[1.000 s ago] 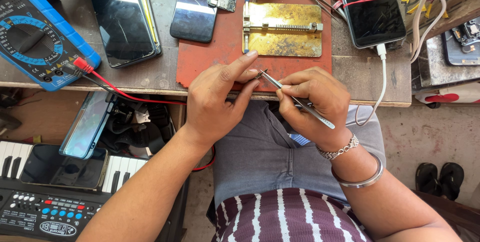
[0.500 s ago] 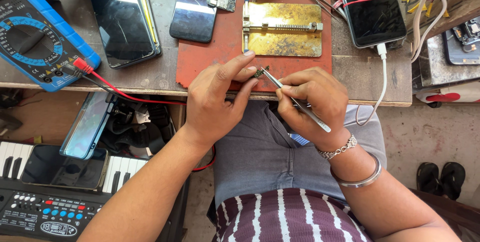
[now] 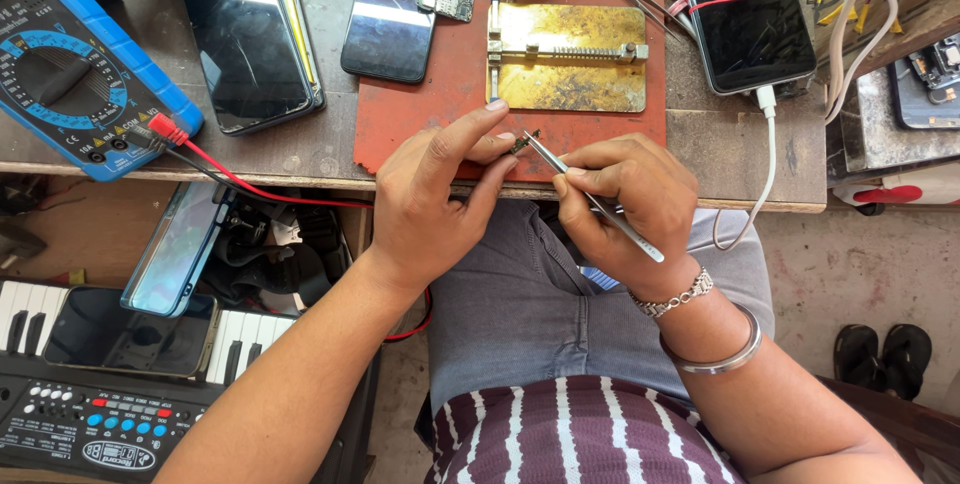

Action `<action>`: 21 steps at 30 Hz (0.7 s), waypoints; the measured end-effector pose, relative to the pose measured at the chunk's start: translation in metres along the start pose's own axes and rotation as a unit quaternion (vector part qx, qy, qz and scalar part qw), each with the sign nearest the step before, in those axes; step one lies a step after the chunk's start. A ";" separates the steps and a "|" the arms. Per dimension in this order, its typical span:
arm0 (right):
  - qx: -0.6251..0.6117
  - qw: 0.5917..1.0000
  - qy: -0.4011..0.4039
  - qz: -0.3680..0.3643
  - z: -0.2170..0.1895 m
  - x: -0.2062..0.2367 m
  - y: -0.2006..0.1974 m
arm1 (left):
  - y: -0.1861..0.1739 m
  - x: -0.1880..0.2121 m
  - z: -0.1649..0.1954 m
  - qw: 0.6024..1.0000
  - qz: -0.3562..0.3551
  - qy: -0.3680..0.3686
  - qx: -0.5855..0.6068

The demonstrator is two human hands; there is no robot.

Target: The person solders a small component onto a phone motherboard held in their hand. They use a soldering iron on the board clamped in a fixture, apply flux with a pen, reposition the board, and work on it with tweezers and the iron.

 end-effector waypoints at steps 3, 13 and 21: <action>-0.003 1.000 0.010 0.007 0.000 0.000 0.000 | -0.001 -0.001 0.000 1.000 -0.002 -0.001 0.005; 0.009 1.000 0.000 -0.003 -0.001 -0.001 0.000 | -0.002 -0.001 0.000 1.000 -0.009 -0.007 0.009; 0.000 0.999 -0.030 -0.020 -0.001 -0.002 -0.004 | -0.003 -0.001 0.000 1.000 -0.015 -0.010 0.008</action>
Point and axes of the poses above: each hand's wrist, its own x-axis away from the middle knuckle, its own y-axis out of the palm, z = x × y, the point moved 2 cm from there along -x, towards the middle knuckle, and after that the axes turned 5 degrees about -y, right-handed, at the moved point
